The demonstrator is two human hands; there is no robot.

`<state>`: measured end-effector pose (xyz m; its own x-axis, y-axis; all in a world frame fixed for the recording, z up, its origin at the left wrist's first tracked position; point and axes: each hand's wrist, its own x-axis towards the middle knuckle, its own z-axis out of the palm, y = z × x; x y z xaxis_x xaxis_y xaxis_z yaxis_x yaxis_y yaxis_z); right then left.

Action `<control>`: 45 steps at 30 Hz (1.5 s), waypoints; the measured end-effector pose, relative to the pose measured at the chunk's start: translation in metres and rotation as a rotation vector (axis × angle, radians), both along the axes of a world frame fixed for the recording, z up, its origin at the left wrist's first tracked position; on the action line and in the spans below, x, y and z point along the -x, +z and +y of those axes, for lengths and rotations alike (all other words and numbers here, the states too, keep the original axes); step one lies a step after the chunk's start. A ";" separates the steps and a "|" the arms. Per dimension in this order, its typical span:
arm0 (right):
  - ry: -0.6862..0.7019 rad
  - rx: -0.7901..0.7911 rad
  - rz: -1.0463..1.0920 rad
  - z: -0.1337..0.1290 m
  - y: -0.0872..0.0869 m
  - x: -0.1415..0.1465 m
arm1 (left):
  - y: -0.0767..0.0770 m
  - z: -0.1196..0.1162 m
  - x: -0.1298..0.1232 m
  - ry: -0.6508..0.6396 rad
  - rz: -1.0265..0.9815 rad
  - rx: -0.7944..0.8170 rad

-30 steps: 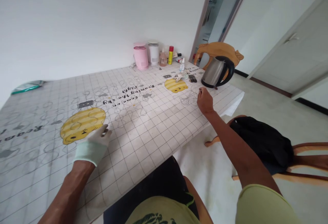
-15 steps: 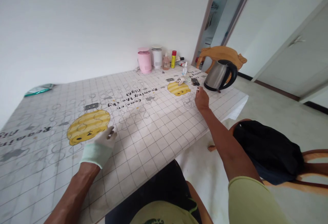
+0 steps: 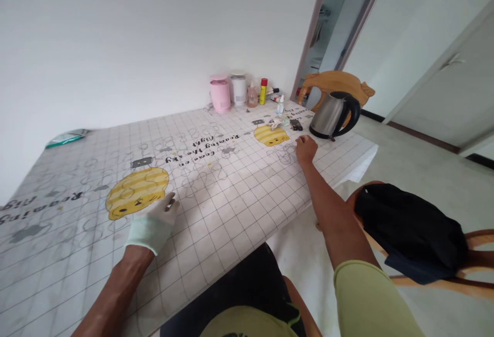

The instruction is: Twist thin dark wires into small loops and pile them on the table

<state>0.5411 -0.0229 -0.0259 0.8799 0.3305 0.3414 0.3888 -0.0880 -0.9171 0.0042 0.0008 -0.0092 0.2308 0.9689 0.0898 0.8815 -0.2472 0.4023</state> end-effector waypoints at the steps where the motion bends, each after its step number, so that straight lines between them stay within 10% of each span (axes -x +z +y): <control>1: -0.002 -0.021 0.005 0.001 0.003 0.004 | 0.000 0.000 0.000 0.005 -0.004 0.001; 12: 0.565 -0.118 -0.003 -0.016 0.029 0.155 | 0.017 -0.013 -0.010 0.045 -0.275 0.074; 20: 0.751 -0.078 0.003 -0.018 0.028 0.292 | 0.039 -0.030 -0.010 -0.119 -0.696 0.296; 25: 0.881 -0.048 -0.015 -0.017 0.022 0.351 | 0.033 -0.031 -0.020 0.027 -0.790 0.321; 45: 1.087 0.030 -0.386 -0.014 0.017 0.371 | 0.016 -0.020 -0.015 0.115 -0.788 0.348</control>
<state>0.1705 -0.0370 -0.0085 -0.0361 0.8623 0.5052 0.5269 0.4460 -0.7235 0.0188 -0.0188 0.0071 0.1251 0.9845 -0.1233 0.3264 0.0765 0.9421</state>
